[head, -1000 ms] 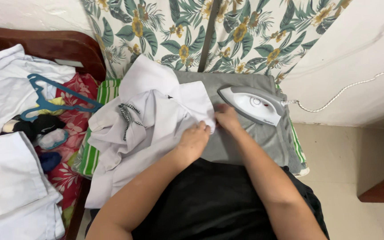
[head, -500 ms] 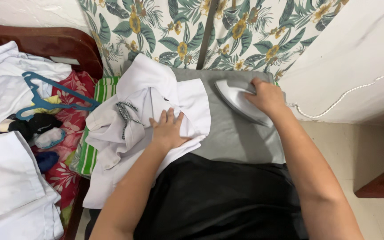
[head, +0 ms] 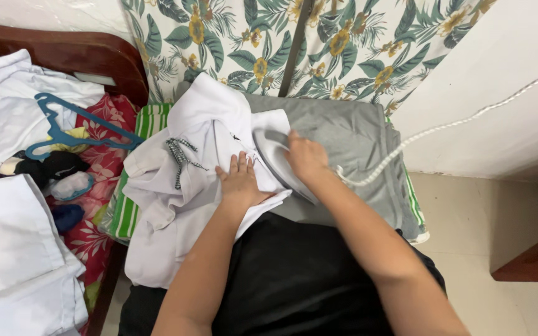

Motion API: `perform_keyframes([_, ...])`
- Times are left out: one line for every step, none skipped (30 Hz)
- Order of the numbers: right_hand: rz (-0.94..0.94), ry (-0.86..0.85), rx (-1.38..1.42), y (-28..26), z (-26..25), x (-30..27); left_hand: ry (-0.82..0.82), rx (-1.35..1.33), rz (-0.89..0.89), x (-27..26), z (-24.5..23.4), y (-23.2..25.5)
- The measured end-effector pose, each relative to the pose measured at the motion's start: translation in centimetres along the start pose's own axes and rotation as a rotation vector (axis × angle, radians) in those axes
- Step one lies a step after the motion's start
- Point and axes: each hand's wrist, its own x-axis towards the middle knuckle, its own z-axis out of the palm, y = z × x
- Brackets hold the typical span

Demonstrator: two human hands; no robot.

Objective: The person irons a white shirt on a small ironing board, smoothing the fabric and adjusting the garment. They then place the shirt on a hanger and continue ironing another white shirt, repeatedly smoothing and repositioning the fabric.

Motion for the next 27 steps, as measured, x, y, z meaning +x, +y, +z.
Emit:
perform_keyframes([-0.003,-0.016,-0.019,0.5,-0.3,-0.9,-0.004,-0.013,0.003,0.1,-0.1,-0.1])
perform_keyframes([-0.006,-0.031,-0.038,1.1,-0.7,-1.9,-0.009,-0.026,0.007,0.2,-0.2,-0.2])
perform_keyframes([-0.006,-0.047,-0.055,1.6,-1.1,-2.7,-0.008,-0.028,0.017,0.2,-0.3,-0.4])
perform_keyframes([-0.016,-0.065,-0.058,2.0,-1.5,-3.4,-0.008,-0.03,0.026,0.2,-0.4,-0.7])
perform_keyframes([-0.025,-0.082,-0.06,2.4,-1.8,-4.0,-0.007,-0.032,0.036,0.2,-0.5,-0.9])
perform_keyframes([-0.034,-0.099,-0.063,2.7,-2.0,-4.4,-0.037,-0.053,0.045,0.2,-0.7,-1.2])
perform_keyframes([-0.055,-0.09,-0.068,2.9,-2.2,-4.5,-0.066,-0.077,0.051,0.3,-1.0,-1.6])
perform_keyframes([-0.075,-0.082,-0.073,3.0,-2.3,-4.3,-0.094,-0.101,0.057,0.5,-1.2,-1.9])
perform_keyframes([-0.096,-0.074,-0.078,3.0,-2.2,-4.0,-0.097,-0.095,0.057,0.6,-1.4,-2.0])
perform_keyframes([-0.087,-0.053,-0.085,2.8,-1.9,-3.3,-0.1,-0.088,0.057,0.8,-1.4,-2.1])
perform_keyframes([-0.076,-0.034,-0.092,2.6,-1.4,-2.6,-0.105,-0.083,0.06,0.9,-1.3,-2.1])
perform_keyframes([-0.065,-0.015,-0.099,2.4,-1.0,-1.8,-0.086,-0.067,0.058,1.0,-1.2,-2.0])
perform_keyframes([-0.032,0.003,-0.09,2.0,-0.4,-0.7,-0.067,-0.052,0.054,1.0,-1.0,-1.8])
perform_keyframes([0.0,0.022,-0.08,1.4,0.1,0.6,-0.048,-0.038,0.05,1.0,-0.8,-1.7])
perform_keyframes([0.03,0.039,-0.068,0.9,0.6,1.6,-0.041,-0.042,0.047,1.0,-0.6,-1.6])
perform_keyframes([0.04,0.056,-0.082,0.6,0.8,2.2,-0.035,-0.045,0.045,0.9,-0.4,-1.5])
perform_keyframes([0.05,0.074,-0.094,0.4,1.0,2.5,-0.028,-0.046,0.042,0.8,-0.3,-1.5])
perform_keyframes([0.061,0.092,-0.105,0.3,1.0,2.4,-0.027,-0.052,0.04,0.7,-0.2,-1.5])
perform_keyframes([0.037,0.074,-0.09,0.3,0.9,2.0,-0.027,-0.055,0.041,0.5,-0.1,-1.5])
perform_keyframes([0.013,0.056,-0.075,0.7,0.7,1.2,-0.028,-0.059,0.042,0.4,-0.1,-1.6])
perform_keyframes([-0.011,0.04,-0.063,1.4,0.2,0.3,-0.031,-0.055,0.04,0.5,-0.3,-1.6])
perform_keyframes([-0.001,0.011,-0.07,2.1,-0.1,-0.6,-0.034,-0.051,0.037,0.6,-0.5,-1.7])
perform_keyframes([0.011,-0.022,-0.078,2.8,-0.4,-1.6,-0.041,-0.048,0.036,0.6,-0.5,-1.6])
perform_keyframes([0.023,-0.055,-0.087,3.2,-0.4,-2.1,-0.042,-0.055,0.037,0.5,-0.5,-1.5])
perform_keyframes([0.037,-0.051,-0.098,3.5,-0.3,-2.3,-0.041,-0.061,0.037,0.5,-0.5,-1.4])
perform_keyframes([0.052,-0.048,-0.11,3.7,-0.2,-2.1,-0.039,-0.067,0.037,0.5,-0.5,-1.3])
perform_keyframes([0.063,-0.044,-0.119,3.6,0.2,-1.6,-0.036,-0.067,0.042,0.5,-0.7,-1.4])
